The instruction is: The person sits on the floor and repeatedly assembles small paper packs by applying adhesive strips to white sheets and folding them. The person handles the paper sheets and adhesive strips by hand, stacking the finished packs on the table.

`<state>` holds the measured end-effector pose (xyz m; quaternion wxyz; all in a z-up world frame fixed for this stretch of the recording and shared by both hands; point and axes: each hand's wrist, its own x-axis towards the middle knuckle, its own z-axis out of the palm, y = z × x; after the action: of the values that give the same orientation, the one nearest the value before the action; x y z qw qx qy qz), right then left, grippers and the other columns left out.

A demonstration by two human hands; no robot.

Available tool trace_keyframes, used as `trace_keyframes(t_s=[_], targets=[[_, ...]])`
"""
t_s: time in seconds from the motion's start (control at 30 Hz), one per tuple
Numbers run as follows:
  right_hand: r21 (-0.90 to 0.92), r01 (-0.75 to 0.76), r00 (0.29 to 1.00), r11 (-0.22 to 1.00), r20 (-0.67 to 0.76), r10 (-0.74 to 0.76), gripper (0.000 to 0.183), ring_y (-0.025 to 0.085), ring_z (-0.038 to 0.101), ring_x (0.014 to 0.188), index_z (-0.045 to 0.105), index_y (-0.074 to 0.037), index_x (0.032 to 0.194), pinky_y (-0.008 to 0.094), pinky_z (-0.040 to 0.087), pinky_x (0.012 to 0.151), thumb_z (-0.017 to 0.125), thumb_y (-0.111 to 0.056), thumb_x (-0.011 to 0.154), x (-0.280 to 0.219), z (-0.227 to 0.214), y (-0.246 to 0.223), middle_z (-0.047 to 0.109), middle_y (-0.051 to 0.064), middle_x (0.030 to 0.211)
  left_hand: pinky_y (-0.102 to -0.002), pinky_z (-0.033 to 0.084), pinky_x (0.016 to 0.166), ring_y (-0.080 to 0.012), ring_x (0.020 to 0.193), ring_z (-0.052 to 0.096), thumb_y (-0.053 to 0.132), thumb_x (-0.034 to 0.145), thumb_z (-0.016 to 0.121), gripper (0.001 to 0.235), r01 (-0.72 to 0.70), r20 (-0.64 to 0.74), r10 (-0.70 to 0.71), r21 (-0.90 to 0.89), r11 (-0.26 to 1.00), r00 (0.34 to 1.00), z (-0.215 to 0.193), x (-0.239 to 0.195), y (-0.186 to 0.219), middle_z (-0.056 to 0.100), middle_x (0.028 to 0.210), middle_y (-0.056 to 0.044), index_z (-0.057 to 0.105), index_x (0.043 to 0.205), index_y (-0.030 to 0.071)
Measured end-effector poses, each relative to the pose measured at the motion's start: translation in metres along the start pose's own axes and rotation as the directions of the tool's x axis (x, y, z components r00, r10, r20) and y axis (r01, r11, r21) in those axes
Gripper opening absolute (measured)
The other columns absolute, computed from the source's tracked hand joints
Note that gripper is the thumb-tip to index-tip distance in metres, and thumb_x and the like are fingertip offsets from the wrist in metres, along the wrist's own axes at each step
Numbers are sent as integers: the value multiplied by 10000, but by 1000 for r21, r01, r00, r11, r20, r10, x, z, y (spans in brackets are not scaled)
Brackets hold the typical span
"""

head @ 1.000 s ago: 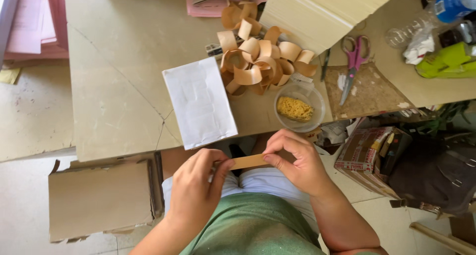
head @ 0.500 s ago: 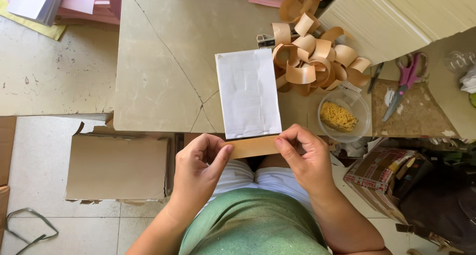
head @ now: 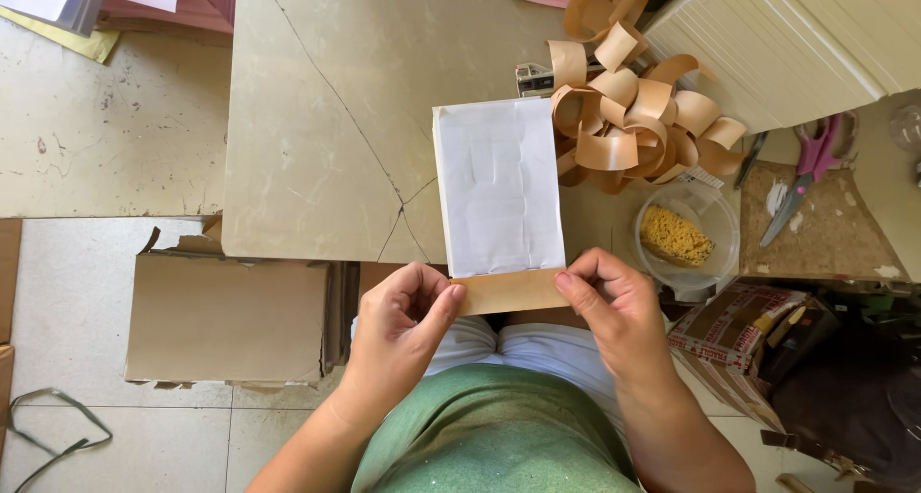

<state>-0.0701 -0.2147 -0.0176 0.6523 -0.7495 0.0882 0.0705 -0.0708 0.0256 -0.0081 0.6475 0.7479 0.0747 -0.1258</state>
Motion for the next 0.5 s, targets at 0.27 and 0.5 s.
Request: trace_keyframes(t_s=[0.27,0.5], targets=[[15,-41,999,999,-5,41,253,84,394,625,561,-112,712,231,340,618,655,-160,942,5,0,0,442,-41,632,-224,310,540,-63,601,381,215,963,692,270,58,42,-54,-112,992,998,1,6,-2,484,639,50,586,744,99],[36,-62,998,997,16,62,295,80,362,586,533,-114,685,233,318,572,655,-160,950,8,-1,1,409,-44,601,-228,333,558,-68,610,403,232,962,672,279,66,56,-59,-126,990,997,2,10,-5,505,648,42,565,740,103]])
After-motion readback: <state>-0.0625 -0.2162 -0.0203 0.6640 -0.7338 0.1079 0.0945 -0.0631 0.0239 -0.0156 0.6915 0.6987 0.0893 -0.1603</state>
